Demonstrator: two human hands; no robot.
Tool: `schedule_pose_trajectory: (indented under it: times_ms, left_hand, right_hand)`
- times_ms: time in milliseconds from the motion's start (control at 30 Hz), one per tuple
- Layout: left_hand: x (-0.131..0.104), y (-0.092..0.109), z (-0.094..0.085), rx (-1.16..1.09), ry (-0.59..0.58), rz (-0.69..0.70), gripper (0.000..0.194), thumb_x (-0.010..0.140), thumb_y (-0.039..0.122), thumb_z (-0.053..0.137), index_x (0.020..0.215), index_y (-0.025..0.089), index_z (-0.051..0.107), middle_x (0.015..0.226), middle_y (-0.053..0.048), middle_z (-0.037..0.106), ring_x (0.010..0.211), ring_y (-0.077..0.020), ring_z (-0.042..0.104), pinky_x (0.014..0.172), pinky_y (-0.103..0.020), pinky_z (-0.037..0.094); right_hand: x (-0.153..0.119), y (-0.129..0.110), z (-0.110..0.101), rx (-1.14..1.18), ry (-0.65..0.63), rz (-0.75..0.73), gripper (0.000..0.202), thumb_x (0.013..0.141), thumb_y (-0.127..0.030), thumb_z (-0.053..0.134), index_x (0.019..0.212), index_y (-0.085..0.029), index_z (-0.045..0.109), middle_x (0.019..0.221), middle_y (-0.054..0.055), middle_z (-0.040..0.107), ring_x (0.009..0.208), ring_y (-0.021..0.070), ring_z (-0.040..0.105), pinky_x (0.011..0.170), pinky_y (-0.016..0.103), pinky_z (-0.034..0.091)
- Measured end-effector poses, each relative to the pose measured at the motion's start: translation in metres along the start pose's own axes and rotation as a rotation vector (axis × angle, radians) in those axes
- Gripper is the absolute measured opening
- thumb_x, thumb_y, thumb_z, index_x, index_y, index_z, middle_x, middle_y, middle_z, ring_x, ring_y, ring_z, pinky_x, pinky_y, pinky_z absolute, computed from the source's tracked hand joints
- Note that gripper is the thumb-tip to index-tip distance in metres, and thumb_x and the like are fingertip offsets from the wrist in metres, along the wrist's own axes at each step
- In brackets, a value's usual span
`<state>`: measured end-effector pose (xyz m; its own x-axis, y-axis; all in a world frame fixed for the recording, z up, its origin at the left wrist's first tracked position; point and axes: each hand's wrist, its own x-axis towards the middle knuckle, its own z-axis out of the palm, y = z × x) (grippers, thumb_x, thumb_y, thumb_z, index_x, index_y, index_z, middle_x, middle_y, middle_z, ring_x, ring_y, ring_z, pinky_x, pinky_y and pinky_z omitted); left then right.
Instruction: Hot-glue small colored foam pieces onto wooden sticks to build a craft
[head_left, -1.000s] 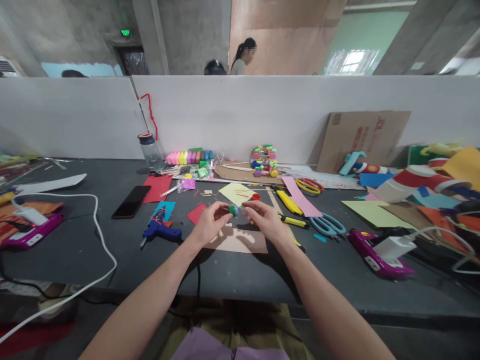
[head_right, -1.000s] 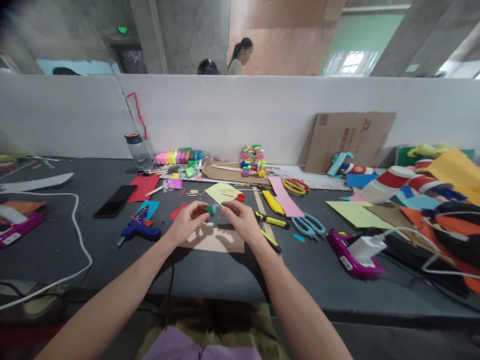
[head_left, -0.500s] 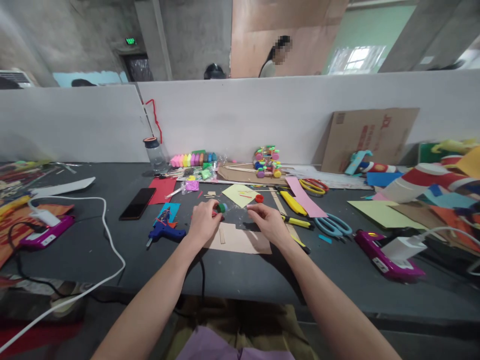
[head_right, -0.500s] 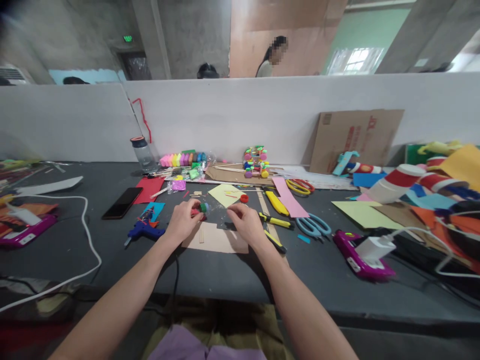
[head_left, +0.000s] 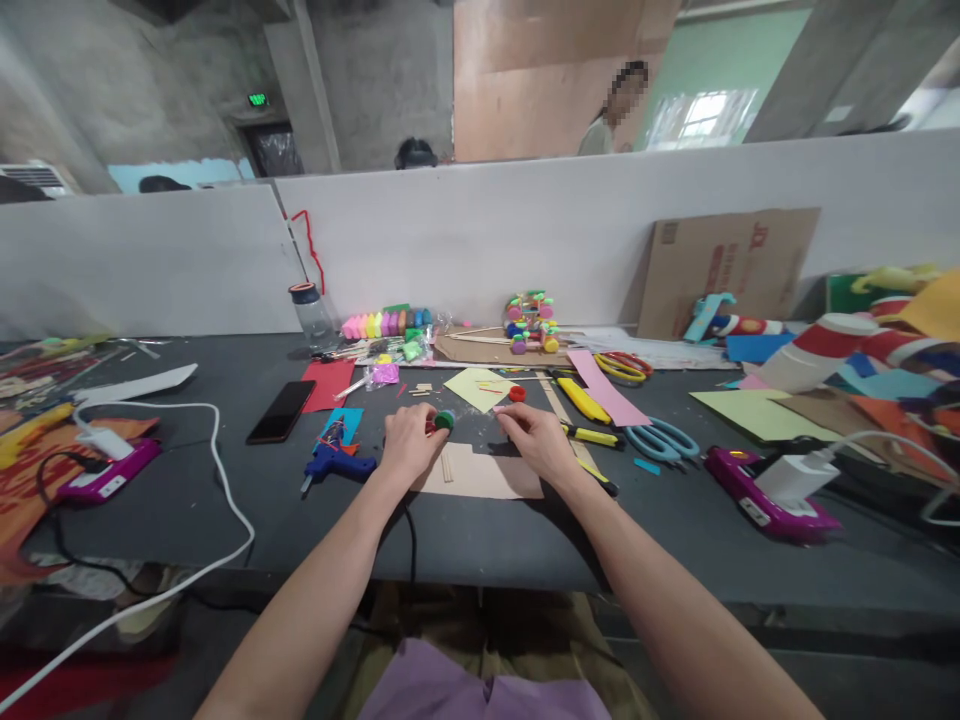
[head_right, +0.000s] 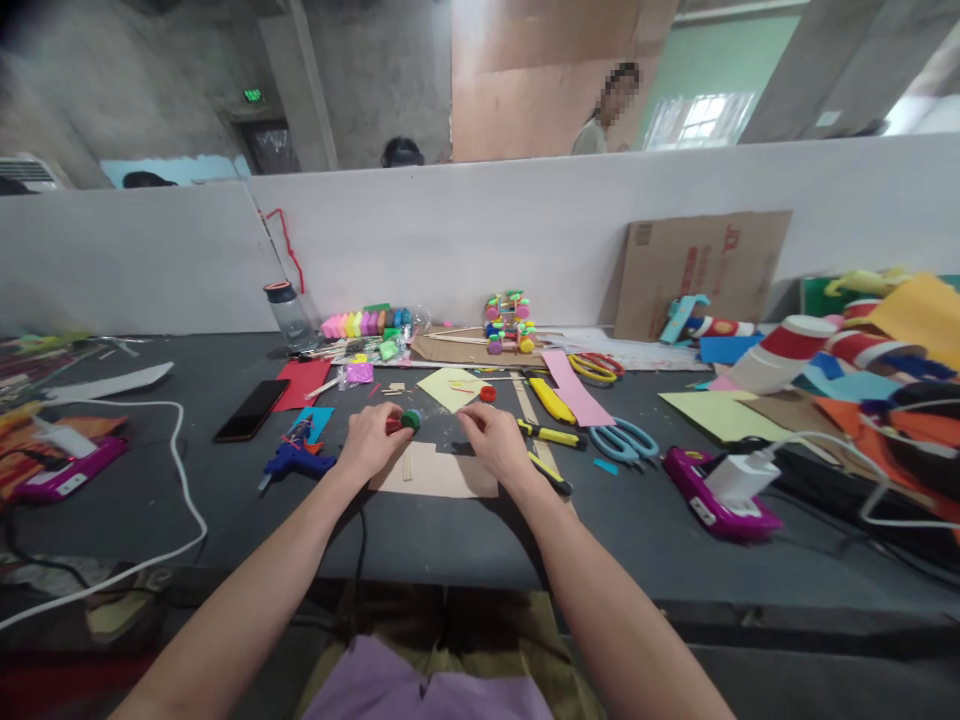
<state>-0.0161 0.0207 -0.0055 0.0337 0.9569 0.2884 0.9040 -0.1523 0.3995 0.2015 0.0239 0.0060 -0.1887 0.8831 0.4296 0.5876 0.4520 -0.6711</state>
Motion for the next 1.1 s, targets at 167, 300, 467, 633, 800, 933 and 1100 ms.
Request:
schedule_pose_trajectory:
  times_ms: [167, 300, 467, 633, 800, 933, 1100]
  left_hand:
    - [0.0005, -0.0013, 0.0016, -0.018, 0.000, 0.008, 0.025, 0.079, 0.033, 0.062, 0.101, 0.023, 0.060, 0.104, -0.006, 0.066, 0.101, -0.0262, 0.055, 0.085, -0.037, 0.034]
    - [0.0016, -0.0001, 0.0019, -0.018, 0.016, -0.002, 0.028, 0.079, 0.034, 0.062, 0.104, 0.022, 0.058, 0.106, -0.006, 0.066, 0.102, -0.0260, 0.055, 0.086, -0.037, 0.034]
    - [0.0029, 0.0015, 0.0023, 0.012, 0.038, -0.042, 0.033, 0.079, 0.038, 0.061, 0.106, 0.021, 0.056, 0.107, -0.008, 0.065, 0.102, -0.0272, 0.055, 0.085, -0.038, 0.034]
    - [0.0071, 0.0010, 0.0064, 0.043, 0.029, -0.083, 0.024, 0.080, 0.034, 0.058, 0.099, 0.020, 0.057, 0.098, -0.007, 0.067, 0.096, -0.0273, 0.057, 0.082, -0.038, 0.034]
    - [0.0092, 0.0016, 0.0088, 0.036, 0.056, -0.106, 0.021, 0.079, 0.035, 0.059, 0.093, 0.020, 0.056, 0.091, -0.007, 0.067, 0.093, -0.0264, 0.059, 0.082, -0.037, 0.034]
    - [0.0085, 0.0016, 0.0055, -0.013, 0.054, -0.122, 0.026, 0.078, 0.044, 0.059, 0.086, 0.020, 0.056, 0.086, -0.006, 0.067, 0.090, -0.0254, 0.060, 0.082, -0.037, 0.035]
    - [0.0093, -0.0061, 0.0035, -0.230, 0.115, -0.160, 0.014, 0.082, 0.033, 0.054, 0.088, 0.021, 0.057, 0.091, -0.005, 0.068, 0.091, -0.0212, 0.061, 0.083, -0.035, 0.039]
  right_hand:
    - [-0.0001, -0.0009, -0.0005, -0.014, 0.001, -0.027, 0.029, 0.087, -0.034, 0.047, 0.084, -0.018, 0.070, 0.070, 0.004, 0.068, 0.065, 0.0182, 0.060, 0.061, 0.028, 0.042]
    - [0.0000, -0.0029, -0.0016, -0.028, 0.001, -0.042, 0.028, 0.086, -0.034, 0.047, 0.084, -0.018, 0.071, 0.071, 0.005, 0.069, 0.065, 0.0187, 0.060, 0.061, 0.028, 0.042]
    - [-0.0002, -0.0040, -0.0021, -0.049, -0.004, -0.056, 0.028, 0.087, -0.034, 0.047, 0.084, -0.019, 0.071, 0.073, 0.005, 0.070, 0.065, 0.0191, 0.061, 0.061, 0.028, 0.042]
    - [0.0001, -0.0046, -0.0018, -0.071, -0.014, -0.057, 0.027, 0.088, -0.032, 0.047, 0.085, -0.019, 0.070, 0.073, 0.005, 0.070, 0.064, 0.0187, 0.061, 0.060, 0.028, 0.041]
    - [0.0003, -0.0062, -0.0026, -0.069, -0.022, -0.048, 0.027, 0.087, -0.033, 0.047, 0.085, -0.020, 0.070, 0.071, 0.005, 0.069, 0.062, 0.0188, 0.060, 0.061, 0.029, 0.041]
    - [-0.0003, -0.0049, -0.0024, -0.058, -0.016, -0.055, 0.028, 0.087, -0.034, 0.046, 0.086, -0.020, 0.071, 0.072, 0.005, 0.069, 0.063, 0.0190, 0.060, 0.062, 0.029, 0.041]
    - [0.0030, 0.0029, -0.0068, 0.031, 0.130, 0.013, 0.030, 0.085, -0.037, 0.048, 0.085, -0.017, 0.070, 0.072, 0.006, 0.068, 0.065, 0.0192, 0.060, 0.064, 0.029, 0.043]
